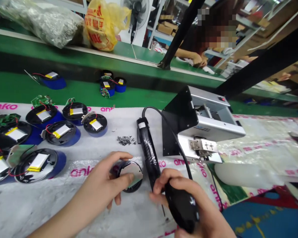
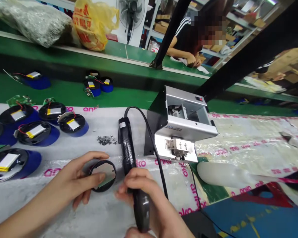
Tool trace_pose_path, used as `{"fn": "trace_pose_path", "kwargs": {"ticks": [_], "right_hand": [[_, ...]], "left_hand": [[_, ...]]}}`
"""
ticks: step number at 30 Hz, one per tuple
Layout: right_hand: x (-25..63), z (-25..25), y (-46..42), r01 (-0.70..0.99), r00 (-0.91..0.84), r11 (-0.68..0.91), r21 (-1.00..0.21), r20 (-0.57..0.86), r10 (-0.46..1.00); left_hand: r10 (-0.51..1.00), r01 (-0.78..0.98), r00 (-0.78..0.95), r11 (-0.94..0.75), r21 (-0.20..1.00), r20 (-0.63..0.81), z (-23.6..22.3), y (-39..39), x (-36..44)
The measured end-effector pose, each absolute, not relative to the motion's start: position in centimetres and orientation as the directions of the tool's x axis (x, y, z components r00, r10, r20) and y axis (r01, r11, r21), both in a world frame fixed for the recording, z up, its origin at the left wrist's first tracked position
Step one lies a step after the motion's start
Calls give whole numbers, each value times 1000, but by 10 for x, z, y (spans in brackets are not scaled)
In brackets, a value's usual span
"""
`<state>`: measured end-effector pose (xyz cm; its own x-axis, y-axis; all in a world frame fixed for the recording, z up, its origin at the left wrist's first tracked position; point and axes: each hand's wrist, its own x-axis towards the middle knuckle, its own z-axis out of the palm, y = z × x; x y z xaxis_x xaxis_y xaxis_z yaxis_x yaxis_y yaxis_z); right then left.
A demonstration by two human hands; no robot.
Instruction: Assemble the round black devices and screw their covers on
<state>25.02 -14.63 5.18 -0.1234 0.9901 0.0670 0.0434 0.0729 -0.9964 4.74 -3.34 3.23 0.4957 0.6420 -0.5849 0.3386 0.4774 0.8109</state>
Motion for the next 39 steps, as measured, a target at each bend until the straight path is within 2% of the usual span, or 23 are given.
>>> {"fn": "trace_pose_path", "kwargs": {"ticks": [4, 7, 12, 17, 22, 28, 32, 39], "right_hand": [[246, 45, -134, 488, -144, 285, -825, 246, 959], [241, 37, -126, 598, -158, 320, -735, 284, 946], [239, 31, -124, 595, -139, 264, -759, 226, 964], [239, 29, -125, 549, -116, 256, -796, 231, 966], [236, 35, -121, 638, -203, 308, -706, 232, 951], [222, 49, -106, 773, -335, 343, -533, 116, 935], [216, 52, -93, 777, -364, 358, -518, 95, 927], [221, 49, -88, 726, -405, 396, -562, 117, 907]], "left_hand": [[620, 350, 526, 466, 813, -582, 31, -31, 49], [578, 325, 572, 492, 808, -582, 30, -30, 48], [564, 308, 579, 519, 798, -590, 31, -29, 46], [568, 290, 588, 516, 806, -576, 31, -29, 45], [564, 206, 624, 548, 811, -540, 27, -30, 45], [450, 32, 790, 647, 762, -415, 13, -18, 29], [305, 1, 894, 732, 682, -328, 10, -4, 16], [268, 16, 914, 728, 686, -306, 7, 1, 12]]}}
